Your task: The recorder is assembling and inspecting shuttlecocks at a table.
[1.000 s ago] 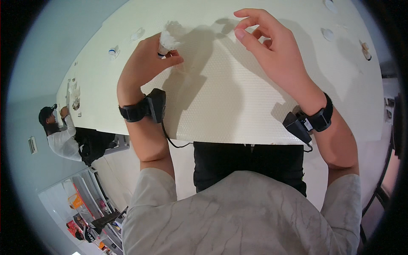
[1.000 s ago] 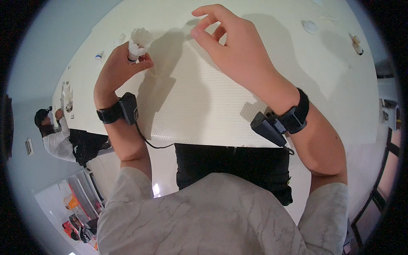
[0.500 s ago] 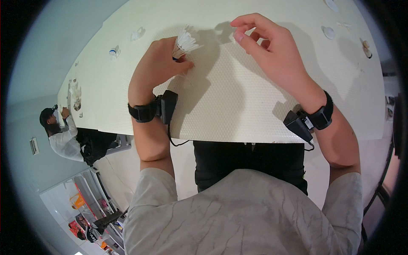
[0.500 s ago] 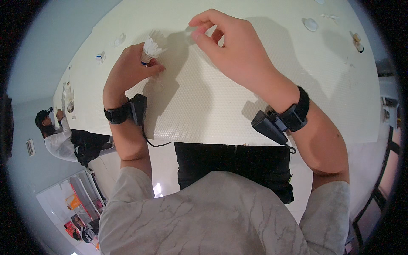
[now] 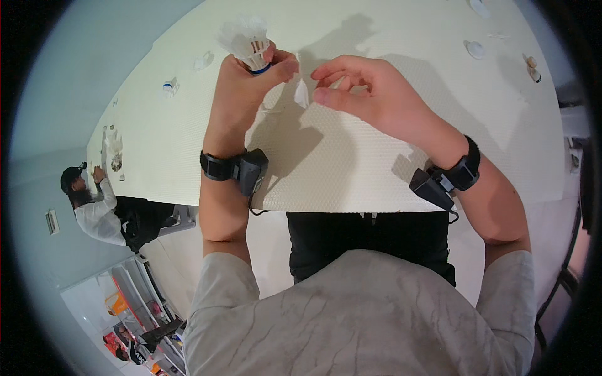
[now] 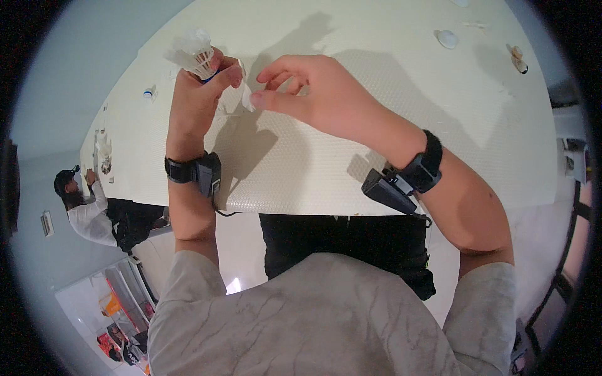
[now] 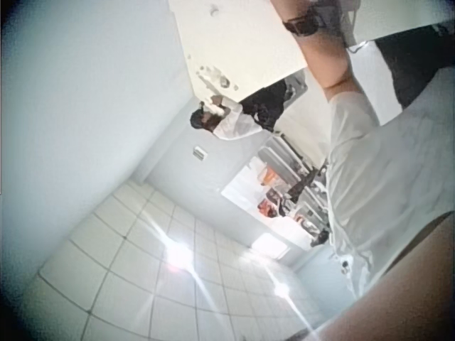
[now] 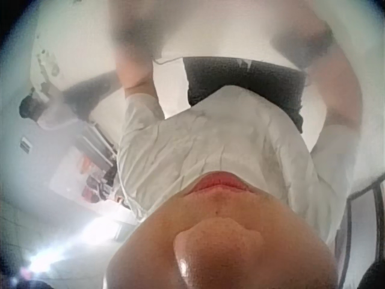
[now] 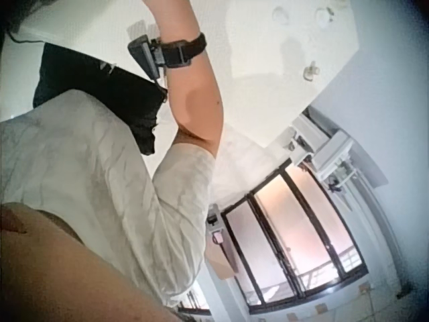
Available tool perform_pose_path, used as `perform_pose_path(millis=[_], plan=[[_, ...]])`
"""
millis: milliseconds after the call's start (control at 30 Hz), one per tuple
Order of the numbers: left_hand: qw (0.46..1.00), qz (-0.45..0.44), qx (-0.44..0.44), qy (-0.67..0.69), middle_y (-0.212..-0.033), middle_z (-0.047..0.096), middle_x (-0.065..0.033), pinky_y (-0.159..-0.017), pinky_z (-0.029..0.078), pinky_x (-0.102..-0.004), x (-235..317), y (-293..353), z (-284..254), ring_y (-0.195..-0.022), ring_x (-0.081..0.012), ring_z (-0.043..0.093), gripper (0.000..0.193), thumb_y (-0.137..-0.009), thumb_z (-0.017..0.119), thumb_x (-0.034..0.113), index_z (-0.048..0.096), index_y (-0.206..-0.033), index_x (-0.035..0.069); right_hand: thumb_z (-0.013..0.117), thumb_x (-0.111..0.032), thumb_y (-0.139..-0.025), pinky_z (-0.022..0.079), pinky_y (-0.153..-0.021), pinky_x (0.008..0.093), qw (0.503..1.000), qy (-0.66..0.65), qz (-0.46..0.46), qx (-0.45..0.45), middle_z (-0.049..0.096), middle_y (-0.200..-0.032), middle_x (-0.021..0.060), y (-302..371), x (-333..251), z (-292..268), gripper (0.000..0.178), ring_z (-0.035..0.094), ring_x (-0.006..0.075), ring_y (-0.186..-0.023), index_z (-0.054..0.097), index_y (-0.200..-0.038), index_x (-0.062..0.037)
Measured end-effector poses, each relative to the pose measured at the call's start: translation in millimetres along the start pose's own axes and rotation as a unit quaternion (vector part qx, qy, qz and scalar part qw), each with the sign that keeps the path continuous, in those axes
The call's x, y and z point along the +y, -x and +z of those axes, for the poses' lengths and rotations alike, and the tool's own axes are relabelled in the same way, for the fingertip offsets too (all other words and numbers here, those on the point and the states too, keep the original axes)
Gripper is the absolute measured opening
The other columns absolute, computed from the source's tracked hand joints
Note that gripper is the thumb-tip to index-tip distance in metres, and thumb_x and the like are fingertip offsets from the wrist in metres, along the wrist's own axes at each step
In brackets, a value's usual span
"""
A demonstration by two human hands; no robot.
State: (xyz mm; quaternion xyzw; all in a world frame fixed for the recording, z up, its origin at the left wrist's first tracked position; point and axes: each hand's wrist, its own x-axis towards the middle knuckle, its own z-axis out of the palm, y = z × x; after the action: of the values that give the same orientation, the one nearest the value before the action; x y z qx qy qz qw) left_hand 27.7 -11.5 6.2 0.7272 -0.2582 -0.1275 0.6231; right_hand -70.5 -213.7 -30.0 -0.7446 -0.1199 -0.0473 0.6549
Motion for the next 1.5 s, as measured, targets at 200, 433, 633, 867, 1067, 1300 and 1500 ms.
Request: perform_pose_path(millis=[200,433,633,867,1067,1300,1500], plan=[[0.997,0.021,-0.032,0.07,-0.089,0.069,-0.0064,-0.073,0.05,-0.0272,0,8,21,-0.084,-0.0127,0.063,0.021,-0.084,0.074,0.006,0.053,-0.086,0.006,0.068,-0.023,-0.093,0.052,-0.07,0.026,0.996,-0.066,0.064,-0.018,0.07,-0.082,0.0093,4,-12,9,0.026,0.066,0.013,-0.075,0.069,-0.098,0.0028],[0.999,0.03,-0.023,-0.021,-0.094,0.066,-0.0092,-0.076,0.051,-0.0307,6,9,24,-0.083,-0.0169,0.064,0.023,-0.088,0.067,-0.002,0.047,-0.086,0.008,0.066,-0.018,-0.094,0.049,-0.059,0.0249,0.999,0.002,0.042,0.003,0.067,-0.07,0.0054,0,-4,-3,0.02,0.062,0.0111,-0.063,0.07,-0.092,0.0015],[0.998,0.057,0.008,0.033,-0.085,0.069,-0.0078,-0.071,0.054,-0.0269,-1,6,24,-0.077,-0.015,0.067,0.013,-0.088,0.071,0.005,0.067,-0.095,-0.005,0.069,-0.024,-0.091,0.039,-0.052,0.0267,0.995,0.094,0.024,0.026,0.063,-0.065,0.0041,-3,-1,-9,0.024,0.049,0.0101,-0.054,0.073,-0.09,-0.0003],[0.996,0.068,0.057,0.026,-0.082,0.069,-0.0082,-0.071,0.054,-0.0269,-2,6,23,-0.077,-0.0151,0.067,0.009,-0.086,0.07,0.001,0.066,-0.091,-0.005,0.074,-0.027,-0.089,0.042,-0.057,0.0246,0.987,0.112,-0.038,0.107,0.066,-0.072,0.0031,-4,3,-15,0.026,0.051,0.0082,-0.062,0.075,-0.099,-0.0039],[0.994,0.086,0.052,-0.046,-0.094,0.066,-0.011,-0.069,0.053,-0.0306,-1,10,32,-0.079,-0.0166,0.064,0.011,-0.089,0.064,-0.005,0.055,-0.092,0.001,0.074,-0.029,-0.089,0.044,-0.06,0.0218,0.984,0.034,-0.055,0.164,0.069,-0.08,0.001,-7,0,-22,0.025,0.055,0.0068,-0.067,0.076,-0.103,-0.0072],[0.935,0.254,0.055,-0.242,-0.099,0.066,-0.0078,-0.069,0.051,-0.0269,-21,7,19,-0.077,-0.0133,0.063,0.012,-0.091,0.064,-0.001,0.061,-0.103,-0.002,0.07,-0.023,-0.093,0.043,-0.06,0.0184,0.972,-0.045,-0.11,0.2,0.07,-0.079,-0.0005,-5,-10,-22,0.02,0.056,0.0035,-0.067,0.074,-0.099,-0.0039],[0.949,0.214,0.092,-0.212,-0.093,0.071,-0.0094,-0.076,0.054,-0.0298,-10,13,30,-0.082,-0.0231,0.07,0.025,-0.077,0.07,0.0,0.066,-0.101,0.002,0.07,-0.021,-0.093,0.04,-0.058,0.0165,0.971,0.004,-0.133,0.201,0.068,-0.076,-0.0014,-2,-11,-23,0.019,0.054,0.0009,-0.065,0.073,-0.099,-0.0033]])
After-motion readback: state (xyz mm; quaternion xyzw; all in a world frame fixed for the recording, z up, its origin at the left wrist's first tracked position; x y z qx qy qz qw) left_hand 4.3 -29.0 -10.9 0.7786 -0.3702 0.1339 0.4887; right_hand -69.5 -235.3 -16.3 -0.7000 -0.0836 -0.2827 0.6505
